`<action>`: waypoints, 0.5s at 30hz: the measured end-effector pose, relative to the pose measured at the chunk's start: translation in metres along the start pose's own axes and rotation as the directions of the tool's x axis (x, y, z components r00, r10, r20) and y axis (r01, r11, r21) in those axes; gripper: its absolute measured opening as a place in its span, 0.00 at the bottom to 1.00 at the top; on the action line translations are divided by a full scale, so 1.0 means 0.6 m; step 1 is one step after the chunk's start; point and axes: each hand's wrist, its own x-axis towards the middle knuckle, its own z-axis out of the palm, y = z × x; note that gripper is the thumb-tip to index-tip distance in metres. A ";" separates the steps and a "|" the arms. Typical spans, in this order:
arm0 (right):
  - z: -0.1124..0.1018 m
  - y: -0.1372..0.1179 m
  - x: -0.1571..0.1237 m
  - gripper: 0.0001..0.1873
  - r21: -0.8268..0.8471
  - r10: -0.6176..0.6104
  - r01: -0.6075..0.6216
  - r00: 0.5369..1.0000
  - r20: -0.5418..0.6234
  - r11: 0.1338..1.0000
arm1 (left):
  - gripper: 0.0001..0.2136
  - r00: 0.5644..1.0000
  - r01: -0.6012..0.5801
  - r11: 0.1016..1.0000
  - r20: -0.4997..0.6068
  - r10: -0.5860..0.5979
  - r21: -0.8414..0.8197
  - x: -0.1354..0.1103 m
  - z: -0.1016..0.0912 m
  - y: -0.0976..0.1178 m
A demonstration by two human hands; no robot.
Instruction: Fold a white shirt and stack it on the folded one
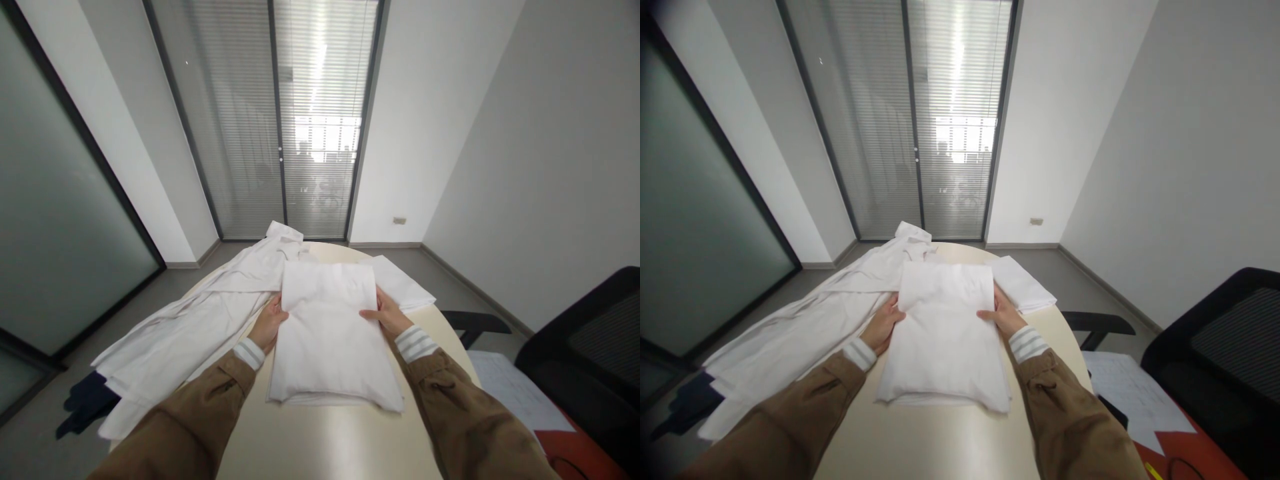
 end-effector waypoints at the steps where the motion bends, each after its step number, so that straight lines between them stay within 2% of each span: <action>1: -0.007 0.004 0.000 0.52 0.016 0.013 -0.014 0.999 0.042 1.000 | 0.38 1.000 0.007 1.000 0.002 -0.007 -0.008 0.000 0.000 0.000; 4: -0.027 0.015 0.002 0.51 0.028 0.061 -0.065 0.991 0.120 0.997 | 0.38 1.000 0.023 1.000 0.009 -0.023 -0.010 0.001 -0.002 -0.002; 8: -0.039 0.024 0.006 0.37 -0.008 0.120 -0.120 0.981 0.152 0.993 | 0.37 1.000 0.010 1.000 0.003 -0.010 0.007 0.006 -0.009 -0.005; 12: -0.039 0.026 0.007 0.28 -0.054 0.096 -0.091 0.991 0.090 0.994 | 0.32 1.000 -0.016 1.000 -0.004 0.016 -0.002 0.011 -0.014 -0.006; 15: -0.046 0.027 0.009 0.30 -0.174 -0.025 0.025 1.000 0.002 0.984 | 0.25 0.999 -0.007 1.000 -0.036 0.007 0.007 0.011 -0.015 -0.004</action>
